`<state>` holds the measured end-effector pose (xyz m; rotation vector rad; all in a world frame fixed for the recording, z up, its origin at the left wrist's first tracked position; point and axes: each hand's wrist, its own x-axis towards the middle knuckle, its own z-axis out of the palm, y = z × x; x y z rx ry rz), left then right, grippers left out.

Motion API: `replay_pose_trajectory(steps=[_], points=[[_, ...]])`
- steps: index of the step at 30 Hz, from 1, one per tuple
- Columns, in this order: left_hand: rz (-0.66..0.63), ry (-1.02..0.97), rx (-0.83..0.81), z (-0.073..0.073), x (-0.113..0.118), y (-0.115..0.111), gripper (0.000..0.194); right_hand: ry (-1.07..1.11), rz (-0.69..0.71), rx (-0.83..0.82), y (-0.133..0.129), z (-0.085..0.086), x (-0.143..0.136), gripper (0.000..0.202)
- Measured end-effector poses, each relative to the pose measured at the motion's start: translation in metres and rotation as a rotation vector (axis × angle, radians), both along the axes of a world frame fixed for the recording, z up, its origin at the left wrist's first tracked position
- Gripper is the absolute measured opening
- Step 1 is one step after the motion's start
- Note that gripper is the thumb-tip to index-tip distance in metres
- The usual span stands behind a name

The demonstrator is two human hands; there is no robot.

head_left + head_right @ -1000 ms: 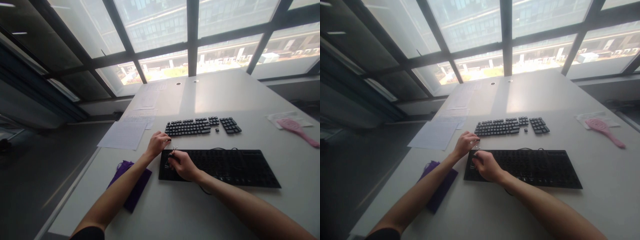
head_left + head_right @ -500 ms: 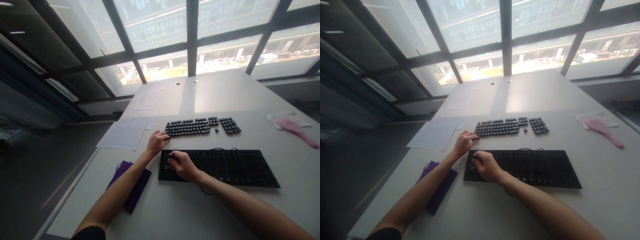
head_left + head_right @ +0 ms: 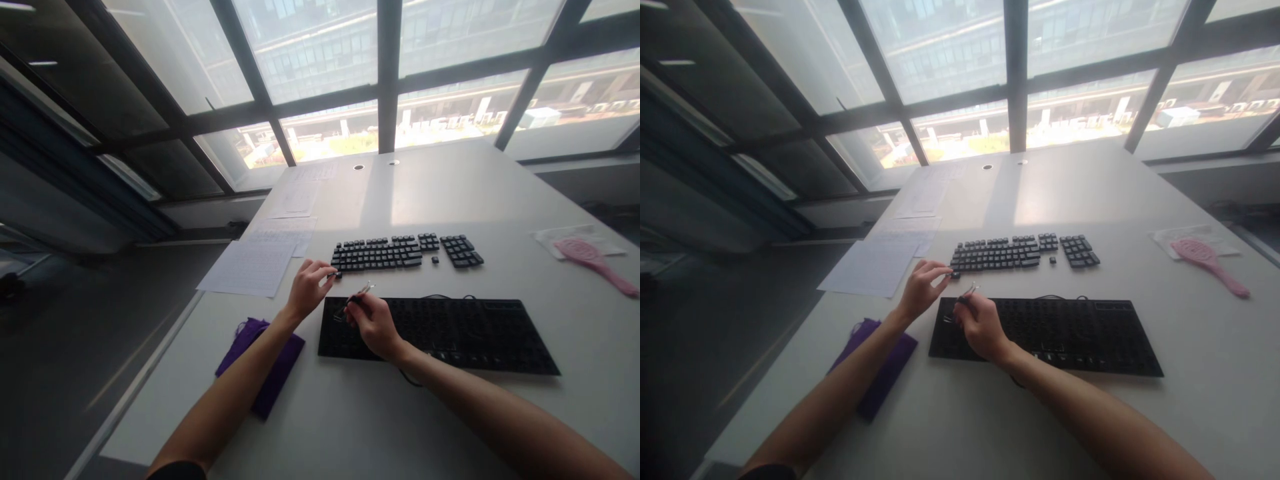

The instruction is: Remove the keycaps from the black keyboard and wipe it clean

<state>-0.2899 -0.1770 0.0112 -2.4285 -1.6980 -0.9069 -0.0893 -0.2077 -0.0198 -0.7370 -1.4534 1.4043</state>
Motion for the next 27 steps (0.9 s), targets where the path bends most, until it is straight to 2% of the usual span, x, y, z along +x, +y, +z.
replay_pose_trajectory(steps=[2,6,10,13,20,24,27], points=[[0.025,-0.07,-0.013,0.007,0.008,-0.018,0.016,-0.001,-0.032,-0.021,0.002,0.007,0.003,0.016],[0.022,-0.249,-0.173,0.012,0.026,-0.06,0.02,-0.165,0.13,0.067,0.003,0.016,0.017,0.012],[-0.019,-0.36,-0.34,0.003,0.037,-0.098,0.019,-0.274,0.187,0.159,-0.003,0.014,0.027,0.012],[-0.023,-0.407,-0.391,-0.006,0.038,-0.115,0.02,-0.29,0.218,0.169,-0.009,0.012,0.025,0.013],[-0.01,-0.443,-0.412,-0.024,0.034,-0.123,0.027,-0.359,0.332,0.315,-0.009,0.018,0.02,0.018],[-0.012,-0.453,-0.414,-0.027,0.035,-0.123,0.027,-0.37,0.402,0.347,-0.006,0.02,0.022,0.017],[-0.005,-0.455,-0.405,-0.028,0.036,-0.123,0.027,-0.375,0.394,0.316,-0.007,0.02,0.022,0.019]])
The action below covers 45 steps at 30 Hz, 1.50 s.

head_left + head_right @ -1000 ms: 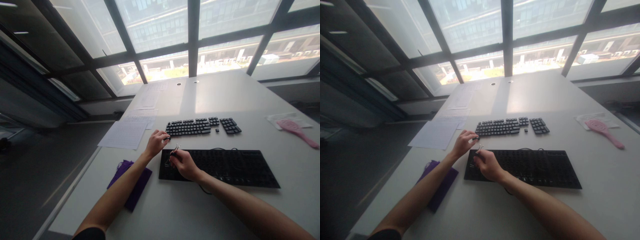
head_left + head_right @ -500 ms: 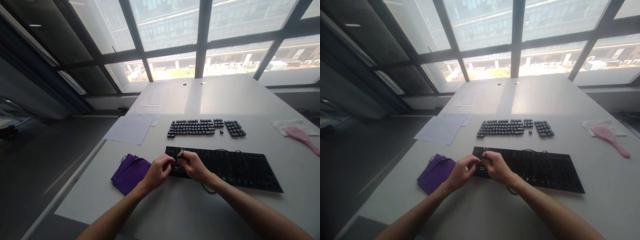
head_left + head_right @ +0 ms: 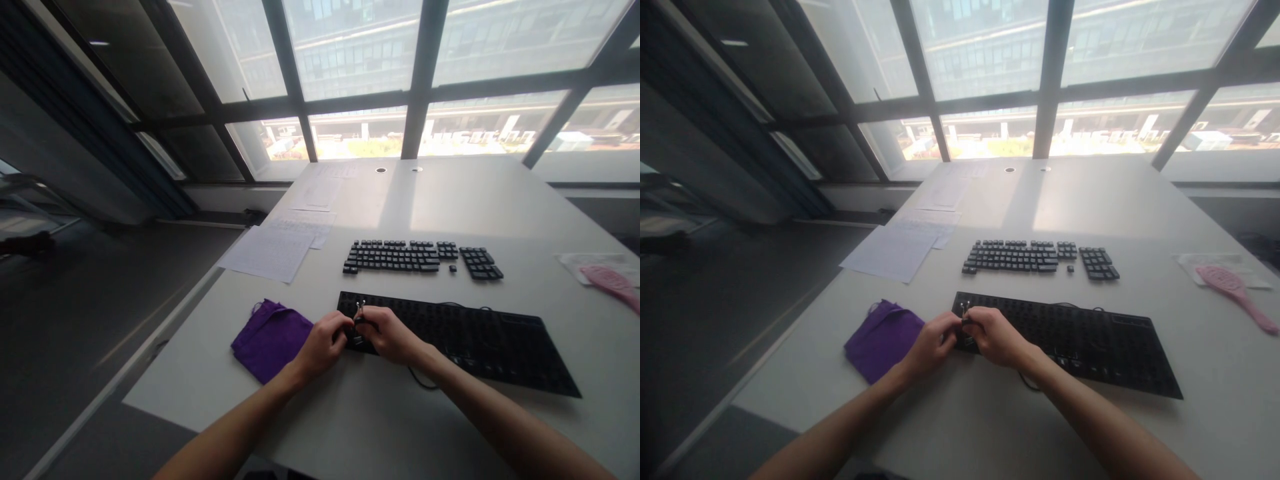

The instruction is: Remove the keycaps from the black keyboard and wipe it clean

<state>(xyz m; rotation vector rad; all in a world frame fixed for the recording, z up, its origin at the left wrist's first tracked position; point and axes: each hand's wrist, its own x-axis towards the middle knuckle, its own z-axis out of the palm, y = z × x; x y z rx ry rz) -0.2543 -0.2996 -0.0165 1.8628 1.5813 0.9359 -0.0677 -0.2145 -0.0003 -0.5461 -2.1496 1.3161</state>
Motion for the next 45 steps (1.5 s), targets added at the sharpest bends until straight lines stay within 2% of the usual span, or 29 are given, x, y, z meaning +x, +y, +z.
replay_pose_trajectory(steps=[4,7,9,11,15,18,21,23,25,31,35,37,43,45], points=[[-0.002,-0.007,0.0,-0.001,0.0,0.0,0.029,-0.018,-0.122,-0.117,-0.006,-0.002,-0.005,0.021],[-0.001,-0.005,0.004,-0.001,0.0,0.0,0.028,-0.042,-0.117,-0.14,-0.008,-0.002,-0.008,0.021],[0.003,-0.005,0.011,-0.001,0.0,0.0,0.027,-0.055,-0.098,-0.091,-0.007,-0.002,-0.008,0.022],[0.006,-0.006,0.019,-0.001,0.001,0.0,0.026,-0.054,-0.034,-0.008,-0.004,-0.002,-0.005,0.021],[0.001,0.015,0.011,0.002,0.002,0.0,0.024,-0.049,0.196,0.117,0.001,0.001,0.002,0.018],[-0.045,0.036,0.005,0.008,0.002,-0.001,0.021,-0.067,0.239,0.193,0.0,0.002,0.005,0.021],[-0.131,0.061,0.021,0.014,0.002,-0.003,0.016,-0.052,0.157,0.212,-0.003,-0.001,0.004,0.021],[-0.159,0.07,0.023,0.015,0.001,-0.004,0.016,-0.015,0.075,0.137,-0.004,-0.005,0.002,0.018],[-0.143,0.067,0.027,0.011,0.001,-0.003,0.018,0.028,0.023,0.025,-0.003,-0.01,0.002,0.016],[-0.066,0.043,0.075,-0.005,0.002,-0.002,0.011,0.116,0.034,-0.196,0.001,-0.021,0.004,0.012],[-0.037,0.023,0.062,-0.005,0.002,-0.002,0.015,0.175,-0.029,-0.322,0.002,-0.023,0.004,0.008],[-0.026,-0.017,0.049,-0.004,0.002,-0.003,0.017,0.221,-0.082,-0.37,0.002,-0.022,0.004,0.013],[-0.011,-0.07,0.091,0.001,0.008,-0.005,0.039,0.239,-0.106,-0.185,-0.002,-0.015,0.007,0.015],[0.027,-0.037,0.123,0.002,0.011,-0.005,0.033,0.249,-0.08,-0.159,-0.002,-0.013,0.007,0.016]])
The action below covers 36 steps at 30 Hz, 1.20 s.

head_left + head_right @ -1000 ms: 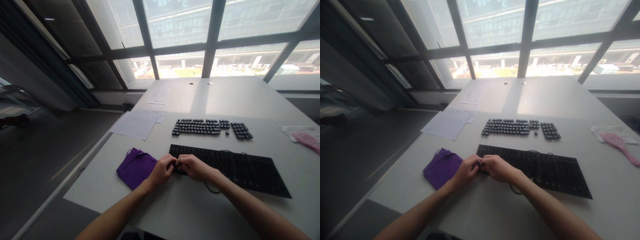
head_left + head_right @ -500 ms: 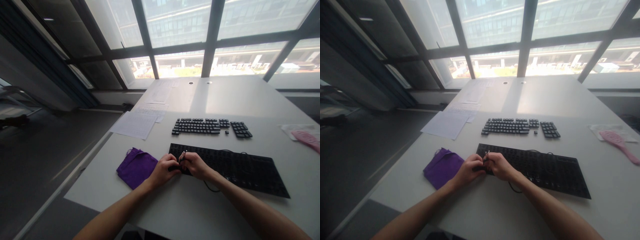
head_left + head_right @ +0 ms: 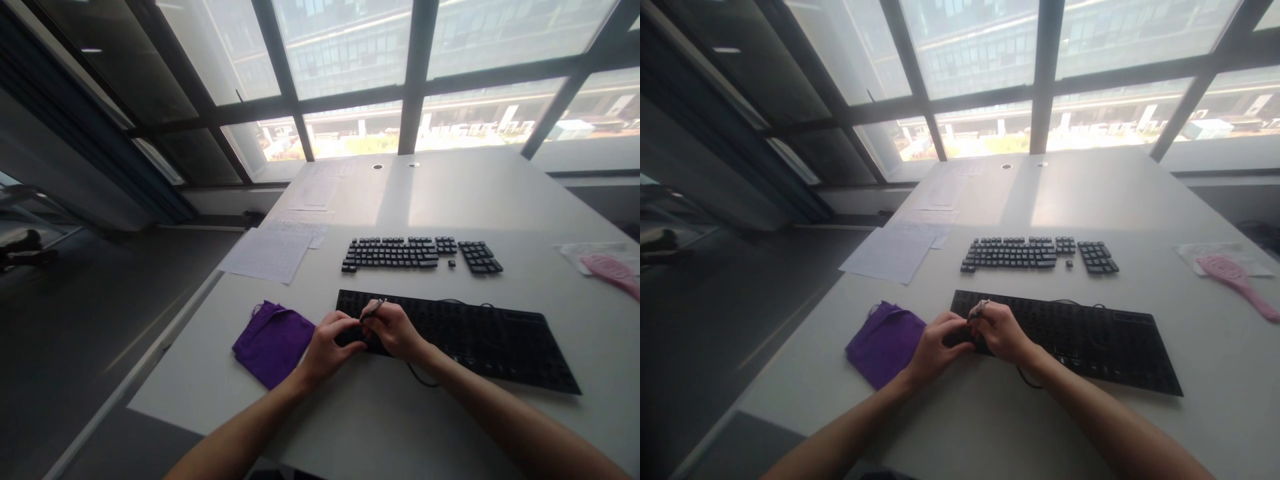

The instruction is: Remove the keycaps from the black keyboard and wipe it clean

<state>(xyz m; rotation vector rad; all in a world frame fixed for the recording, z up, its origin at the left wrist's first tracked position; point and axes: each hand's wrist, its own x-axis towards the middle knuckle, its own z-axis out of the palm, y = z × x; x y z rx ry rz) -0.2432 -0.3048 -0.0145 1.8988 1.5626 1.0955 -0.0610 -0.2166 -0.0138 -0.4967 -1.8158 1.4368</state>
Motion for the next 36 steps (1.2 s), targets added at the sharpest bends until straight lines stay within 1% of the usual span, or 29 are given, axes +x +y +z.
replay_pose_trajectory(steps=[2,3,7,10,15,17,19,21,23,26,28,30,33,36], points=[[0.02,0.05,0.048,-0.001,0.002,0.0,0.026,0.006,0.025,0.025,0.0,0.0,0.0,0.017],[0.011,0.077,0.077,-0.002,0.002,0.001,0.027,0.004,0.028,0.043,0.0,0.0,0.0,0.017],[-0.102,0.152,0.153,-0.006,-0.002,0.001,0.038,-0.026,-0.018,0.12,0.0,-0.001,-0.001,0.017],[-0.129,0.136,0.141,-0.008,-0.006,0.001,0.042,-0.034,-0.048,0.123,0.0,0.0,0.0,0.017],[-0.193,0.073,0.065,-0.011,-0.011,0.002,0.038,-0.033,-0.055,0.135,0.0,0.0,0.001,0.019],[-0.196,0.079,0.058,-0.013,-0.012,0.002,0.038,-0.039,-0.06,0.137,0.0,0.0,0.001,0.018],[-0.174,0.106,0.091,-0.015,-0.013,0.003,0.039,-0.044,-0.086,0.091,0.001,-0.001,0.0,0.016],[-0.153,0.119,0.157,-0.015,-0.011,0.004,0.042,-0.039,-0.12,-0.017,0.001,-0.002,-0.001,0.016],[-0.167,0.137,0.203,-0.013,-0.009,0.006,0.042,-0.031,-0.144,-0.121,0.002,-0.005,-0.003,0.017],[-0.194,0.208,0.217,-0.008,-0.006,0.008,0.036,-0.006,-0.147,-0.205,0.003,-0.008,-0.005,0.019],[-0.15,0.243,0.242,-0.006,-0.004,0.007,0.029,0.016,-0.148,-0.24,0.003,-0.009,-0.006,0.02],[-0.106,0.218,0.261,-0.005,-0.004,0.005,0.024,0.023,-0.161,-0.261,0.003,-0.01,-0.007,0.02],[-0.05,0.074,0.236,-0.004,-0.004,0.006,0.022,0.014,-0.191,-0.264,0.003,-0.012,-0.007,0.02],[0.072,-0.04,0.154,0.003,-0.006,0.016,0.022,0.014,-0.197,-0.262,0.003,-0.013,-0.007,0.02]])
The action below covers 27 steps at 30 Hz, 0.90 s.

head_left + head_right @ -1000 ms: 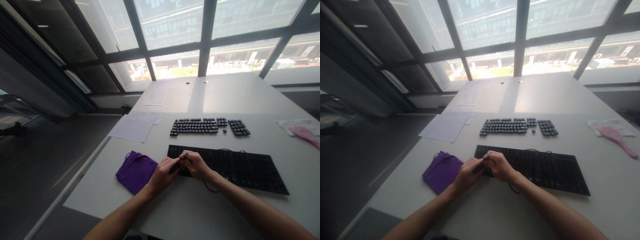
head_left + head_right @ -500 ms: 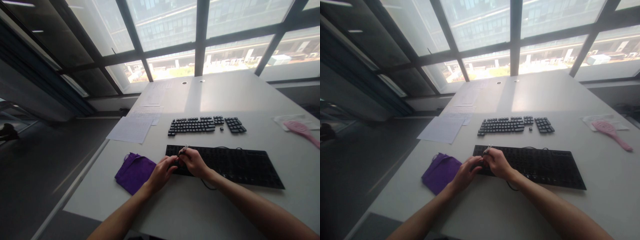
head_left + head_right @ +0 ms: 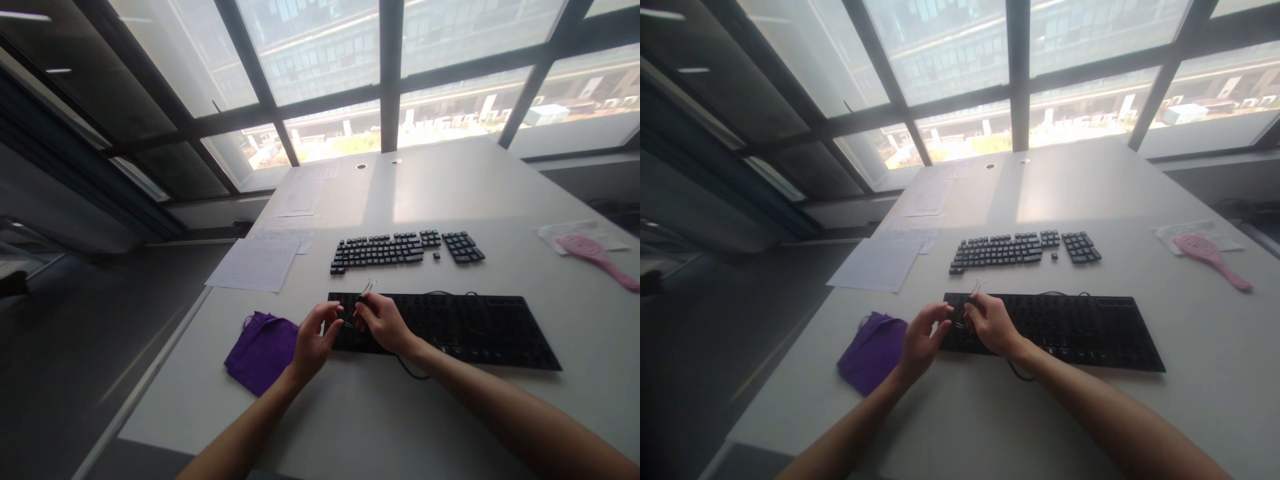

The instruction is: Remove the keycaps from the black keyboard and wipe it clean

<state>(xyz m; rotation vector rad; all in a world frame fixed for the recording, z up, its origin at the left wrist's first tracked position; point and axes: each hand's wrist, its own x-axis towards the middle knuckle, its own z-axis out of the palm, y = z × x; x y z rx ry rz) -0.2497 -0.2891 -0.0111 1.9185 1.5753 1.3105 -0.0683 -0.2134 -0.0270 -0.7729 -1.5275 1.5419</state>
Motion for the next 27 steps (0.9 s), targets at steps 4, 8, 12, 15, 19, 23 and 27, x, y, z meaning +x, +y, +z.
replay_pose_trajectory(steps=[4,8,12,15,19,23,27], points=[[0.059,0.042,-0.077,0.014,-0.006,0.022,0.015,0.009,-0.001,0.016,0.001,0.001,0.0,0.019],[0.033,0.1,-0.121,0.02,-0.009,0.036,0.02,0.018,0.0,0.012,0.001,0.001,0.0,0.018],[0.033,0.181,-0.105,0.018,-0.011,0.053,0.016,0.009,0.006,0.023,0.002,-0.002,0.0,0.016],[0.025,0.318,-0.079,0.015,-0.011,0.075,0.011,-0.001,0.005,0.021,0.002,-0.003,0.0,0.016],[0.043,0.518,-0.076,0.013,-0.008,0.104,0.009,-0.009,0.001,0.014,0.002,-0.001,0.0,0.016],[0.048,0.688,-0.099,0.015,-0.004,0.119,0.009,-0.007,0.009,0.024,0.002,0.0,0.0,0.019],[0.035,0.723,-0.107,0.014,-0.004,0.124,0.008,-0.018,0.019,0.036,0.002,0.001,0.0,0.019]])
